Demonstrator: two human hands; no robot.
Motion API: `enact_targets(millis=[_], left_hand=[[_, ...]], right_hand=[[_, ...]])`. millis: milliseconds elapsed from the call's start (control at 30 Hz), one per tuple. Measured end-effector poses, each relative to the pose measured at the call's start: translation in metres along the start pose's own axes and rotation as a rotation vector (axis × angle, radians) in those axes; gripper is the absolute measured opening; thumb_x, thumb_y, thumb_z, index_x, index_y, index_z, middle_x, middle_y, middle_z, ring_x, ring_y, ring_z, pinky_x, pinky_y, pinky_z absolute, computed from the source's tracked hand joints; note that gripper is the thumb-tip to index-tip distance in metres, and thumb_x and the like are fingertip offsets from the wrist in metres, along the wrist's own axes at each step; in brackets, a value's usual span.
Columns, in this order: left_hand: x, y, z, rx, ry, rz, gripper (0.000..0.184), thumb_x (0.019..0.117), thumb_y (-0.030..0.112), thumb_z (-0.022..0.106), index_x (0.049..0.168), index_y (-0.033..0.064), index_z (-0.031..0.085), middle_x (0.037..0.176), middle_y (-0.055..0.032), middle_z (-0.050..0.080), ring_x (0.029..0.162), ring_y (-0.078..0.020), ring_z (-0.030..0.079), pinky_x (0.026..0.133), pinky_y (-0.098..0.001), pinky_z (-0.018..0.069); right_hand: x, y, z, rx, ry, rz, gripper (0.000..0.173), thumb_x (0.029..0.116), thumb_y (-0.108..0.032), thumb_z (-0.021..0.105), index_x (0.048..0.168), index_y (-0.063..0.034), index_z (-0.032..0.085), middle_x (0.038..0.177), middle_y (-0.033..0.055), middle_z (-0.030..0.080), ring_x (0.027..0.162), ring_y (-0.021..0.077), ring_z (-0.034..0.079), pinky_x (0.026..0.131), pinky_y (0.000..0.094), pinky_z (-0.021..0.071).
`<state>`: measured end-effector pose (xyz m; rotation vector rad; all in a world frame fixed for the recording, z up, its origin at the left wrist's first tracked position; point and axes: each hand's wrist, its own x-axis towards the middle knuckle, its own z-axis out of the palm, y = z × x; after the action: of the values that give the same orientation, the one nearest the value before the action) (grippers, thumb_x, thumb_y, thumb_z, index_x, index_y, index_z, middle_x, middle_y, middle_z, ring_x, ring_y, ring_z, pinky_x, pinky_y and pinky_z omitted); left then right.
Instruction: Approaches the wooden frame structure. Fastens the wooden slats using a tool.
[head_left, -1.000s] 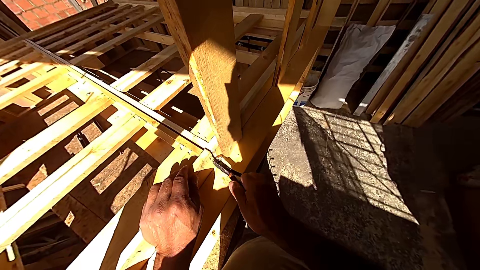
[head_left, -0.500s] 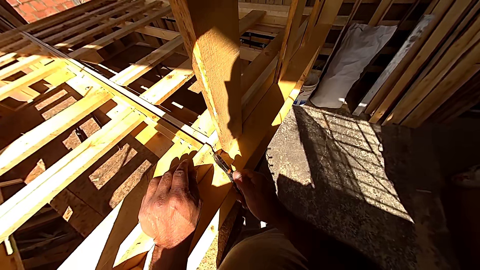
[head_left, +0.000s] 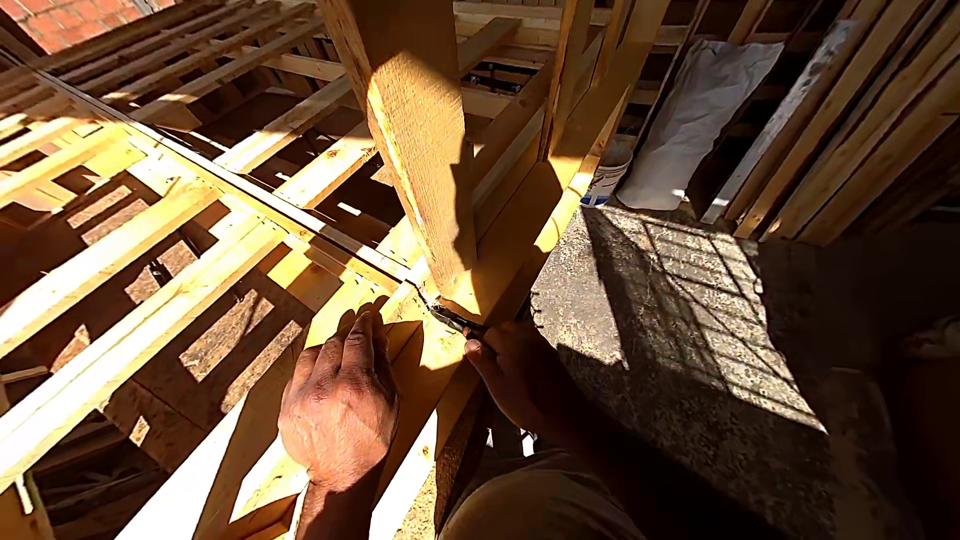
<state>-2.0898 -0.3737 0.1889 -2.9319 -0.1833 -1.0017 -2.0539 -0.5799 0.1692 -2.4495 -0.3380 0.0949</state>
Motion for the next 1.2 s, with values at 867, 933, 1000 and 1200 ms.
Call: enact_targets(millis=[867,933,1000,1200], left_hand=[[-0.001,-0.004,0.001,0.004,0.048,0.022,0.033,0.1043,0.028,0.050,0.124,0.0163,0.075,0.102,-0.0090,0.076,0.092,-0.0315,0.071,0.069,-0.0477,0.0537],[-0.004,-0.005,-0.002,0.006,0.035,0.023,0.034,0.1045,0.028,0.050,0.126,0.0170,0.074,0.104,-0.0086,0.076,0.093,-0.0312,0.071,0.070,-0.0471,0.0538],[0.002,-0.008,0.001,0.002,0.060,0.045,0.034,0.1034,0.027,0.051,0.124,0.0159,0.075,0.100,-0.0094,0.076,0.091,-0.0323,0.071,0.067,-0.0472,0.0535],[0.004,-0.003,0.002,0.001,0.019,0.018,0.035,0.1045,0.028,0.048,0.125,0.0155,0.074,0.105,-0.0118,0.075,0.097,-0.0353,0.071,0.073,-0.0521,0.0544]], right_hand=[[0.012,-0.026,-0.013,0.270,-0.223,0.185,0.046,0.1103,-0.044,0.042,0.082,-0.0134,0.060,0.061,0.0016,0.052,0.053,0.0128,0.054,0.049,0.0311,0.0450],[-0.020,-0.013,-0.013,0.573,-0.355,0.270,0.047,0.1094,-0.048,0.042,0.087,-0.0112,0.061,0.064,0.0030,0.052,0.051,0.0135,0.053,0.049,0.0297,0.0467],[-0.062,-0.005,-0.026,0.655,-0.435,0.263,0.043,0.1063,-0.047,0.043,0.087,-0.0134,0.062,0.063,-0.0016,0.052,0.052,0.0097,0.052,0.049,0.0279,0.0442],[-0.023,0.001,-0.044,0.213,-0.226,0.240,0.047,0.1077,-0.050,0.043,0.078,-0.0169,0.058,0.065,-0.0018,0.049,0.058,0.0111,0.051,0.054,0.0316,0.0434]])
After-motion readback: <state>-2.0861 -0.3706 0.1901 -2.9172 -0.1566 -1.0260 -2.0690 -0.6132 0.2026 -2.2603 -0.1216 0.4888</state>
